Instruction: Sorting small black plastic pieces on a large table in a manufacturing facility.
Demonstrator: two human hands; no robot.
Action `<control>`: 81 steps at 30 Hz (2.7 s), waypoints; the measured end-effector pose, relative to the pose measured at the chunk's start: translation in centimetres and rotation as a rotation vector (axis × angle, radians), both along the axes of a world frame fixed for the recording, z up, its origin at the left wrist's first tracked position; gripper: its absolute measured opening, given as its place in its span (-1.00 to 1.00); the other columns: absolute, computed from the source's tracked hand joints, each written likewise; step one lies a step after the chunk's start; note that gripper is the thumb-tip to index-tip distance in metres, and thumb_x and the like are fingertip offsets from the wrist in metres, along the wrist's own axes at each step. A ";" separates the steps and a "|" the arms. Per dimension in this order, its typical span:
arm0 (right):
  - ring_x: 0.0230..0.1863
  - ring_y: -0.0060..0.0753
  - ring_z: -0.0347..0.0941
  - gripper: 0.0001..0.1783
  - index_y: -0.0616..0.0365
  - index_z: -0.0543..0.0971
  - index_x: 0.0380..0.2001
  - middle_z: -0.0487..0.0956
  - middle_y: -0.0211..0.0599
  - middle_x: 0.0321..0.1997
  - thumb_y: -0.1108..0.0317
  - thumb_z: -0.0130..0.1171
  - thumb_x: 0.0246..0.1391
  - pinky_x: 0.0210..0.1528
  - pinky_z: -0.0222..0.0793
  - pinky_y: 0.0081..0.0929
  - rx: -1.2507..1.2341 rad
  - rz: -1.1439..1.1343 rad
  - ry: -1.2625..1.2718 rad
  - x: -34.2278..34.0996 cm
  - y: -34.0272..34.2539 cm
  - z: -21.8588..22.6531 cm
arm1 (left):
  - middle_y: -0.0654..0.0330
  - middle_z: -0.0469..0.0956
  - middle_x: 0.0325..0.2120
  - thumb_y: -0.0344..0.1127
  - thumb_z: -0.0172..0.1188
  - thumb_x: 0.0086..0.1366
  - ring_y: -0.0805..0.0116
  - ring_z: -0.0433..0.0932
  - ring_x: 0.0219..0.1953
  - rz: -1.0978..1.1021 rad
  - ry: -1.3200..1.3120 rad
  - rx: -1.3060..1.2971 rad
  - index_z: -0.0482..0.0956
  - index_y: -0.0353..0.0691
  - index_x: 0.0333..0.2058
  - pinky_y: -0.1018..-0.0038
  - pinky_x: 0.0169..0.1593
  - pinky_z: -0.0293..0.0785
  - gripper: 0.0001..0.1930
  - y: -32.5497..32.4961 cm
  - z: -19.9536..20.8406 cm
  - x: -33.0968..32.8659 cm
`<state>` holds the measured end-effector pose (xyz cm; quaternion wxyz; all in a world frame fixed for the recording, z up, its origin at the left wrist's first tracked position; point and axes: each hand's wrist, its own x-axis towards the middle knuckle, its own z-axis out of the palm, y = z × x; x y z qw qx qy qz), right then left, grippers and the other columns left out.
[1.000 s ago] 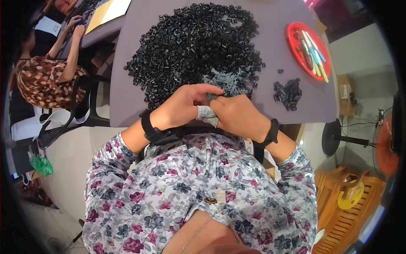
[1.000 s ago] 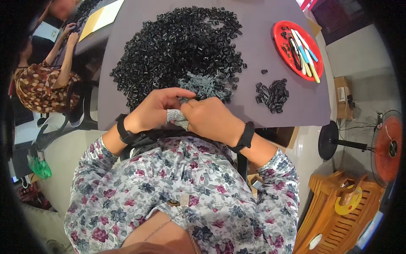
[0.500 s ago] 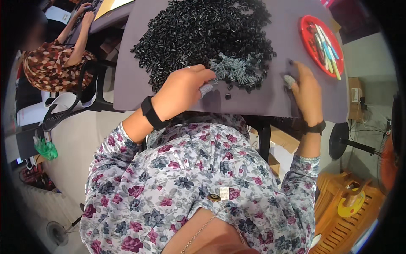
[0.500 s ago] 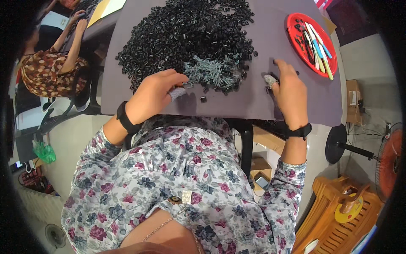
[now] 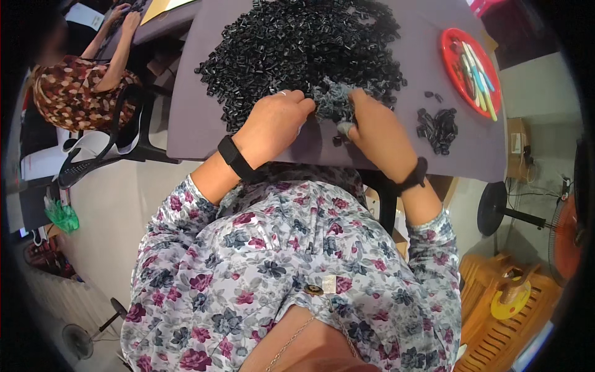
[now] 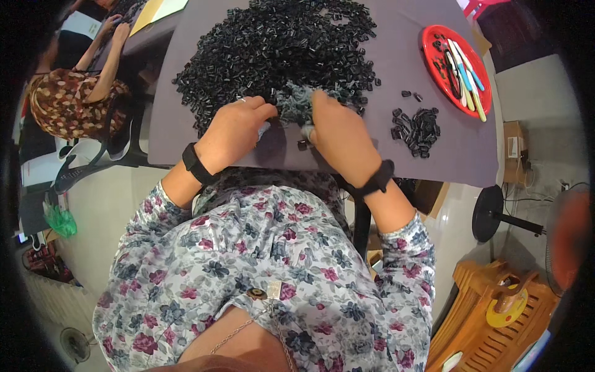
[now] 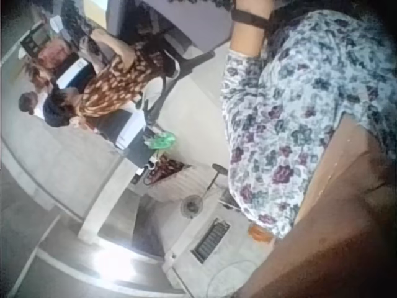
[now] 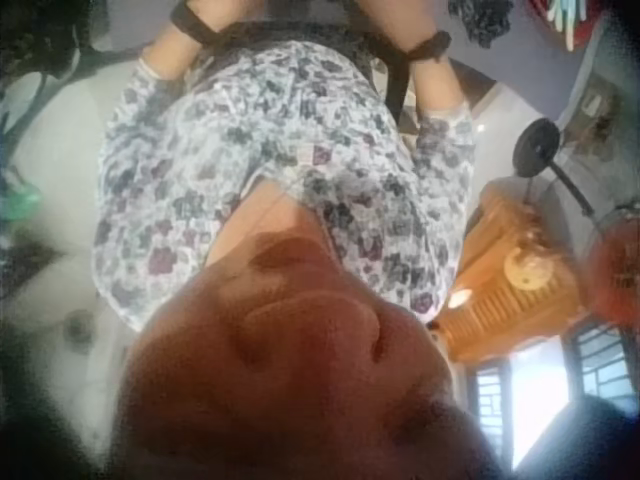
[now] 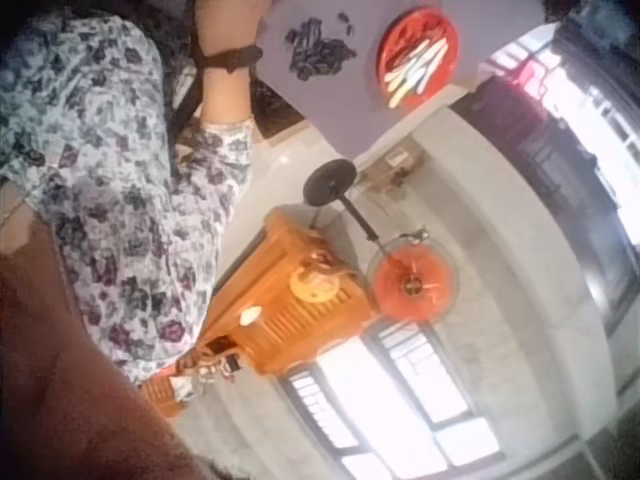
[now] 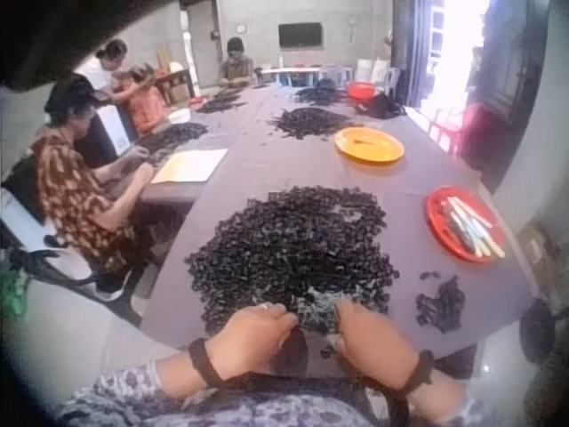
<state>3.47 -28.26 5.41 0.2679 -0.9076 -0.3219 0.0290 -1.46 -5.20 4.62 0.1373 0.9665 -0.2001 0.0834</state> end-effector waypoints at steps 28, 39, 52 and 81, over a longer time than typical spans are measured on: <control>-0.03 0.09 0.58 -0.57 0.18 0.63 -0.07 0.49 -0.13 0.11 0.69 0.18 -0.07 0.00 0.54 -0.13 0.082 0.250 -0.219 6.3 1.1 -0.3 | 0.01 0.50 -0.26 -0.60 0.19 0.09 -0.13 0.59 -0.27 0.046 0.041 -0.160 0.53 -0.27 -0.17 0.08 -0.20 0.55 -0.71 2.8 -0.3 -1.1; -0.17 0.13 0.57 -0.71 0.20 0.53 -0.14 0.48 -0.10 -0.05 0.60 0.15 0.02 -0.15 0.52 -0.04 -0.016 0.373 -0.024 -0.6 0.1 -0.7 | 0.07 0.47 -0.21 -0.59 0.20 0.08 -0.05 0.59 -0.25 -0.120 0.098 -0.075 0.56 -0.20 -0.11 0.16 -0.19 0.57 -0.65 0.9 0.2 -0.6; -0.08 0.12 0.54 -0.63 0.17 0.56 -0.09 0.55 -0.10 -0.12 0.65 0.13 -0.01 -0.06 0.48 -0.11 0.101 0.140 -0.066 3.7 -0.8 -0.1 | 0.06 0.54 -0.22 -0.51 0.24 0.18 -0.07 0.61 -0.20 -0.058 0.069 -0.127 0.59 -0.23 -0.10 0.15 -0.18 0.55 -0.72 2.9 2.0 -1.1; -0.27 0.13 0.58 -0.78 0.20 0.50 -0.26 0.52 -0.11 -0.25 0.53 0.25 -0.03 -0.25 0.52 -0.05 -0.058 0.256 -0.172 0.5 2.3 -2.4 | 0.12 0.51 -0.30 -0.50 0.25 0.10 0.05 0.62 -0.20 -0.251 0.049 0.197 0.55 -0.18 -0.23 0.19 -0.17 0.58 -0.78 1.2 0.1 1.7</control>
